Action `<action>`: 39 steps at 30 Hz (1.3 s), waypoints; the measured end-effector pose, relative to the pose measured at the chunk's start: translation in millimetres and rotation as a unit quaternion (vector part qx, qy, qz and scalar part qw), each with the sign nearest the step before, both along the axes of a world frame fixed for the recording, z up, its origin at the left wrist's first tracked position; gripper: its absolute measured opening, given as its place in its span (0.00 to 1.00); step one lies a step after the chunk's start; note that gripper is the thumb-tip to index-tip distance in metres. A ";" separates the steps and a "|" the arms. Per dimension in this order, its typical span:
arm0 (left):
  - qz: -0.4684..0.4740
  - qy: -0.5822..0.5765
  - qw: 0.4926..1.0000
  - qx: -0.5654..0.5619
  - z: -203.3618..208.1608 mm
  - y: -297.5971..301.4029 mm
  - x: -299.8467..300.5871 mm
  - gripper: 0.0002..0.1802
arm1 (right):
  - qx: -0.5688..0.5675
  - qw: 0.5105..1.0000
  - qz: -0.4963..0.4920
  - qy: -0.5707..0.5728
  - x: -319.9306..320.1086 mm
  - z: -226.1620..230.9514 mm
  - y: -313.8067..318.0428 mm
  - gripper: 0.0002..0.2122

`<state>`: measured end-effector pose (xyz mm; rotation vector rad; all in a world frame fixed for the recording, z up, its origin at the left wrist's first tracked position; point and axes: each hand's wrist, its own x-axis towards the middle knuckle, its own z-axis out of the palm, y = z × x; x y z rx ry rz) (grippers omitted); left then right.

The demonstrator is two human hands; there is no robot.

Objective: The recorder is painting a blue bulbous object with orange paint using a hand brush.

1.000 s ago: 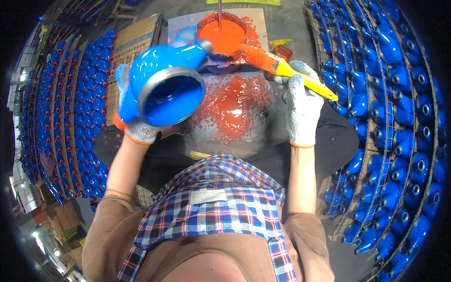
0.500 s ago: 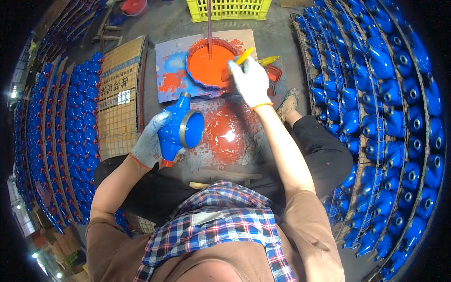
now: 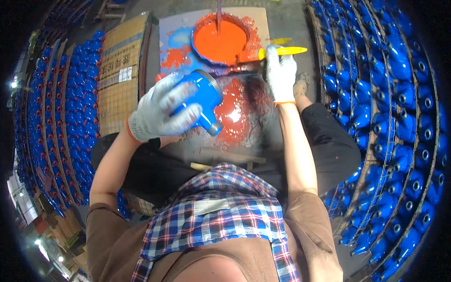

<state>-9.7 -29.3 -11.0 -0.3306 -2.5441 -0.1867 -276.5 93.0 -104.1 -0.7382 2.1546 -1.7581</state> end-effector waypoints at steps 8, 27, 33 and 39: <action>-0.125 0.094 0.974 -0.164 -14.8 19.3 -6.3 0.28 | -0.017 0.980 0.147 -0.135 36.5 61.9 17.5 0.17; 0.023 0.013 0.991 0.133 -7.0 34.5 -9.4 0.35 | -0.026 0.920 0.101 0.377 70.9 118.3 60.7 0.08; 0.237 -0.020 0.886 0.397 8.0 53.5 -17.0 0.40 | -0.110 0.946 0.094 0.290 96.1 104.9 66.9 0.08; 0.103 -0.074 0.428 0.895 14.4 44.4 -17.7 0.28 | -0.155 0.924 0.101 0.335 109.0 82.8 68.7 0.10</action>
